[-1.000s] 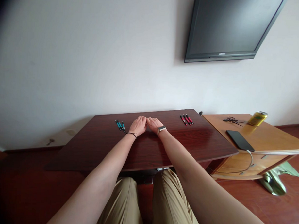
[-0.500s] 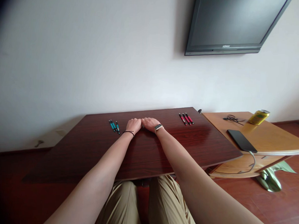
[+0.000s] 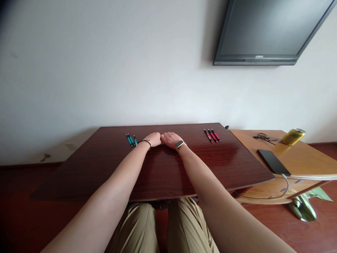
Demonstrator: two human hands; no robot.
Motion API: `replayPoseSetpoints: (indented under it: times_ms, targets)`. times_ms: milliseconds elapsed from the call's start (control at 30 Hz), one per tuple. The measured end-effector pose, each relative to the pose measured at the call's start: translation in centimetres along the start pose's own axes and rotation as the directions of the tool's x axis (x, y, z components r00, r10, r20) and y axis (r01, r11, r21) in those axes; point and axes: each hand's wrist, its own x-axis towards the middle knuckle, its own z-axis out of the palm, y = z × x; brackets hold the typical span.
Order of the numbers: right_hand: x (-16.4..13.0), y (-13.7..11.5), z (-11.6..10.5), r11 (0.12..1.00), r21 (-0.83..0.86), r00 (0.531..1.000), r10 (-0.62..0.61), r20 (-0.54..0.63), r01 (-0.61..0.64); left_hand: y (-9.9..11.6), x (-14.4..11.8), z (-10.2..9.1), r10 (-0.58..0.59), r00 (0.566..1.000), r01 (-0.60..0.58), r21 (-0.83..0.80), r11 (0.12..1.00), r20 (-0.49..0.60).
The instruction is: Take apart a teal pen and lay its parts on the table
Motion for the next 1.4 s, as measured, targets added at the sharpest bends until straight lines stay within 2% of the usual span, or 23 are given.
replayPoseSetpoints:
  times_ms: [100, 167, 300, 433, 500, 567, 667, 867, 967, 1167, 1300, 1400]
  targets:
    - [-0.1, -0.1, -0.1, 1.0, 0.017, 1.0, -0.003, 0.0, 0.003, -0.3, 0.3, -0.4, 0.02, 0.999, -0.02, -0.021, 1.0, 0.03]
    - [-0.1, 0.0, -0.2, 0.999, 0.034, 1.0, -0.002, 0.006, 0.002, -0.4, -0.1, -0.2, 0.033, 0.999, -0.033, -0.03, 0.999, 0.005]
    - [-0.6, 0.6, -0.2, 0.997, 0.073, 1.0, 0.021, 0.016, -0.023, -0.9, -1.7, 0.9, 0.054, 0.988, -0.062, -0.047, 0.997, -0.144]
    - [-1.4, 1.3, -0.2, 0.986, 0.104, 0.991, 0.13, 0.002, -0.13, -2.1, -2.8, 1.7, 0.043, 0.962, -0.069, -0.087, 0.994, -0.27]
    - [-1.7, 1.4, -0.3, 0.978, 0.118, 0.985, 0.174, -0.003, -0.172, -2.7, -2.9, 1.9, 0.046, 0.942, -0.115, -0.191, 0.975, -0.331]
    - [-1.9, 1.3, -0.3, 0.97, 0.148, 0.981, 0.194, -0.005, -0.191, -3.1, -2.9, 2.1, 0.079, 0.927, -0.21, -0.335, 0.918, -0.367]
    - [-1.9, 1.2, -0.3, 0.953, 0.205, 0.974, 0.228, 0.004, -0.224, -2.9, -3.2, 2.3, 0.166, 0.92, -0.321, -0.438, 0.84, -0.356]
    - [-1.9, 1.0, -0.4, 0.925, 0.282, 0.966, 0.257, 0.024, -0.253, -1.8, -4.9, 1.6, 0.15, 0.919, -0.315, -0.45, 0.836, -0.364]
    - [-1.9, 0.5, -0.7, 0.918, 0.323, 0.971, 0.24, 0.008, -0.23, -1.8, -5.4, 1.4, 0.109, 0.932, -0.298, -0.561, 0.772, -0.345]
    - [-1.2, -0.7, -0.9, 0.897, 0.374, 0.967, 0.254, 0.004, -0.237, -3.0, -4.5, 2.0, -0.029, 0.948, -0.246, -0.789, 0.563, -0.317]
    - [-0.9, -0.7, -0.6, 0.88, 0.381, 0.955, 0.297, 0.024, -0.283, -2.8, -3.7, 2.3, -0.067, 0.96, -0.205, -0.842, 0.498, -0.273]
    - [-1.0, -0.7, -0.5, 0.866, 0.407, 0.948, 0.317, 0.003, -0.291, -2.6, -3.4, 2.4, -0.085, 0.965, -0.176, -0.85, 0.497, -0.25]
